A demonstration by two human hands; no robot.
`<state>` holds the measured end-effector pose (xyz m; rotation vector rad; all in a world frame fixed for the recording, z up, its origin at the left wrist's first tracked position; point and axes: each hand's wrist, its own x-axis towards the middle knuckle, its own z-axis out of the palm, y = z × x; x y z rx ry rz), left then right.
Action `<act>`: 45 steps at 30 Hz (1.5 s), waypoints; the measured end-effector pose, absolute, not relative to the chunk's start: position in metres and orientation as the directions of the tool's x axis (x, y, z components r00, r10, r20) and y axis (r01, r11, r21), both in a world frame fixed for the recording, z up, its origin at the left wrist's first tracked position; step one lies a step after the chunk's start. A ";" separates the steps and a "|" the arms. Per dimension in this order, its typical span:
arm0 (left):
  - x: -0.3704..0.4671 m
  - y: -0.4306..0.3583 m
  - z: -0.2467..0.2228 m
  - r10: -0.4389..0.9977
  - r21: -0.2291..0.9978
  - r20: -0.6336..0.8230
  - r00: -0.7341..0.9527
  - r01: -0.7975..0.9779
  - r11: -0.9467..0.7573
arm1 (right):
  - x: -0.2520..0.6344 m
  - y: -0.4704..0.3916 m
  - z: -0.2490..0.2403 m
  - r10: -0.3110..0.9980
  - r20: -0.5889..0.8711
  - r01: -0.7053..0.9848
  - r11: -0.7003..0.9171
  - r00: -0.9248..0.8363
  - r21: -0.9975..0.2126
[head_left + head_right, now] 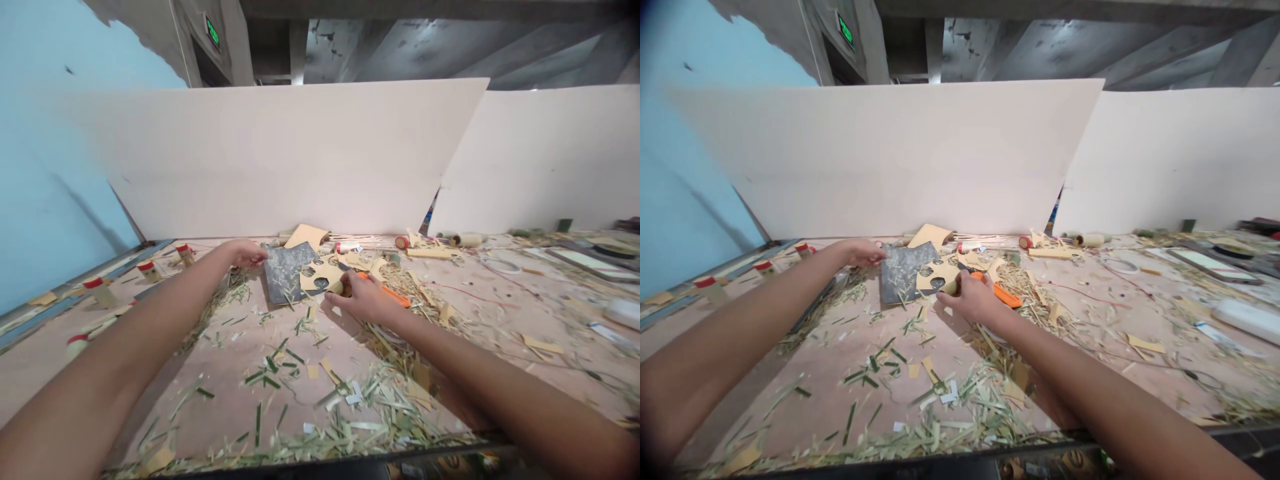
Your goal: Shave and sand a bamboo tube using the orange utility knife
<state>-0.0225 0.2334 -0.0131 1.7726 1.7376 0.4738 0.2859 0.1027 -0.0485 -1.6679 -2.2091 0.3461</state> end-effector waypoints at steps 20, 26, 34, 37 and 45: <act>0.012 0.160 0.011 0.806 0.409 0.568 0.167 0.793 -0.452 | 0.284 0.103 -0.054 0.961 0.155 0.884 0.271 -0.228 -0.380; 0.008 0.168 -0.007 0.924 0.341 0.282 0.259 0.873 -0.348 | 0.285 0.103 -0.056 0.958 0.160 0.877 0.284 -0.239 -0.388; 0.010 0.158 -0.009 0.950 0.270 0.153 0.273 0.913 -0.306 | 0.286 0.107 -0.060 0.957 0.167 0.872 0.286 -0.238 -0.398; 0.010 0.150 -0.012 0.957 0.292 0.162 0.242 0.914 -0.281 | 0.286 0.107 -0.061 0.956 0.171 0.869 0.288 -0.237 -0.403; 0.001 0.134 0.005 0.996 0.482 0.028 0.090 0.871 -0.092 | 0.285 0.102 -0.056 0.958 0.185 0.858 0.278 -0.217 -0.431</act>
